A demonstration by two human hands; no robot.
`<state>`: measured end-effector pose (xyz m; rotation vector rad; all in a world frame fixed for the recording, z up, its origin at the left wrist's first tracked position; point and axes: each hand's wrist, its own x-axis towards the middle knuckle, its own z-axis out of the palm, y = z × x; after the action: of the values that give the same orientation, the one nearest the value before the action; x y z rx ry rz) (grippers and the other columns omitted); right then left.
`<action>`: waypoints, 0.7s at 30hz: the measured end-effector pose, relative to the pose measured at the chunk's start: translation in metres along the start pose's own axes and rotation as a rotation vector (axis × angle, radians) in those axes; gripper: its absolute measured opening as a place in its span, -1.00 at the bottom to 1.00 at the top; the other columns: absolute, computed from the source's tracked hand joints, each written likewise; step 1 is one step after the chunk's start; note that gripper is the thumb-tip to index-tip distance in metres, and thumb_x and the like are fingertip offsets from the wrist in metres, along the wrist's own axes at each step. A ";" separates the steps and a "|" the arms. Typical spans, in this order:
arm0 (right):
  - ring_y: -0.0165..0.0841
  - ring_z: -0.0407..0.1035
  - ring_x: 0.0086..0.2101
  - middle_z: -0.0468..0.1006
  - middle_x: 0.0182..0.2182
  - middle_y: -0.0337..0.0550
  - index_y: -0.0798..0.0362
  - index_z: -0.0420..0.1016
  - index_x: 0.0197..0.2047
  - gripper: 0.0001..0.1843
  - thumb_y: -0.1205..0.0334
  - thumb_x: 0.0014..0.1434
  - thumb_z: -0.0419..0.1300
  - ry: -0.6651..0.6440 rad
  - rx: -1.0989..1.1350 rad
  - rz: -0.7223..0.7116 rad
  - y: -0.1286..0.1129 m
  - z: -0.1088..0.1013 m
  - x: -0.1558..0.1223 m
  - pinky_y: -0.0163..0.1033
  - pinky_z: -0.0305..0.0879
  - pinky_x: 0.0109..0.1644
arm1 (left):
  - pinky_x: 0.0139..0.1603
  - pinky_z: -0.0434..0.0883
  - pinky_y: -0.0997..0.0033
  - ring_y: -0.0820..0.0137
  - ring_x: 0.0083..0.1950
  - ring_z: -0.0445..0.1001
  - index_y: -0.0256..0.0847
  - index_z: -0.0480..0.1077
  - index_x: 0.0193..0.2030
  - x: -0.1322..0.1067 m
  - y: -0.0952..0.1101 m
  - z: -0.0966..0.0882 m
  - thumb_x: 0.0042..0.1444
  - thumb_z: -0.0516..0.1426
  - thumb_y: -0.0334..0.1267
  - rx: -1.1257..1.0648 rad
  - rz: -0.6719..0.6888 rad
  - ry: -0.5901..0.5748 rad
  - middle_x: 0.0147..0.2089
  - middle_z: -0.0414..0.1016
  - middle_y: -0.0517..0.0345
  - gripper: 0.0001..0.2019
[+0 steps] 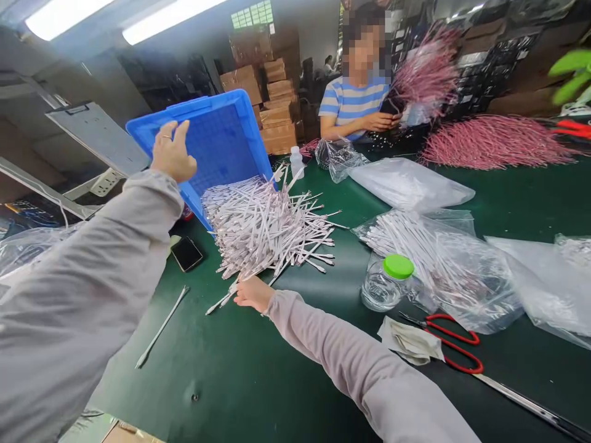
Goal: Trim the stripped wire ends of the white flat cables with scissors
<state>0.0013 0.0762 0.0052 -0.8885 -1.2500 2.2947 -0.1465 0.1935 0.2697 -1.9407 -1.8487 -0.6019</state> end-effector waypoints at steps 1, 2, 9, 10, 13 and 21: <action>-0.34 0.47 -0.25 0.51 -0.22 -0.07 0.20 0.39 -0.04 -0.74 0.20 0.27 0.12 -0.004 -0.011 0.054 0.002 -0.001 -0.007 -0.12 0.44 -0.14 | 0.35 -0.02 0.02 0.17 0.37 0.01 -0.43 0.04 0.35 -0.025 0.010 0.005 0.09 0.05 -0.49 -0.031 0.050 -0.067 0.36 0.07 -0.19 -0.36; -0.35 0.48 -0.32 0.52 -0.31 -0.07 0.23 0.39 -0.10 -0.79 0.25 0.27 0.11 -0.005 -0.034 0.098 0.004 -0.002 -0.016 -0.13 0.45 -0.16 | 0.32 0.08 0.10 0.19 0.31 0.12 -0.42 0.17 0.29 -0.054 0.021 0.010 0.12 0.00 -0.48 -0.057 0.093 -0.187 0.27 0.21 -0.19 -0.45; -0.35 0.50 -0.51 0.56 -0.50 -0.14 0.13 0.33 -0.17 -0.81 0.38 0.10 0.16 0.101 -0.184 0.109 0.034 -0.014 -0.110 -0.19 0.47 -0.29 | -0.03 0.42 0.37 0.29 -0.06 0.51 -0.18 0.47 0.00 -0.256 0.059 0.050 0.10 -0.03 -0.40 -0.151 0.084 -0.742 -0.02 0.52 0.01 -0.62; -0.35 0.51 -0.50 0.58 -0.47 -0.13 0.12 0.33 -0.14 -0.78 0.38 0.10 0.16 0.137 -0.203 0.079 0.039 -0.020 -0.126 -0.20 0.47 -0.30 | -0.01 0.41 0.37 0.29 -0.05 0.51 -0.18 0.47 -0.01 -0.274 0.061 0.054 0.10 -0.03 -0.40 -0.173 0.065 -0.764 0.01 0.51 0.00 -0.62; -0.35 0.53 -0.43 0.59 -0.38 -0.09 0.09 0.32 -0.07 -0.76 0.34 0.15 0.10 0.299 -0.263 -0.060 0.055 -0.050 -0.168 -0.20 0.49 -0.26 | 0.05 0.38 0.33 0.27 -0.03 0.50 -0.19 0.47 -0.01 -0.308 0.071 0.062 0.14 -0.03 -0.36 -0.230 0.009 -0.748 0.03 0.50 -0.01 -0.65; -0.38 0.46 -0.43 0.49 -0.34 -0.13 0.09 0.28 0.01 -0.67 0.19 0.19 0.01 0.768 -0.506 -0.470 0.072 -0.138 -0.212 -0.21 0.45 -0.30 | 0.04 0.39 0.33 0.24 -0.03 0.50 -0.23 0.49 -0.02 -0.313 0.120 0.071 0.19 -0.03 -0.30 -0.279 -0.070 -0.666 -0.06 0.56 0.01 -0.67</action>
<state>0.2478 -0.0042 -0.0381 -1.2957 -1.4570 1.1040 -0.0350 -0.0333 0.0382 -2.4829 -2.3233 -0.2477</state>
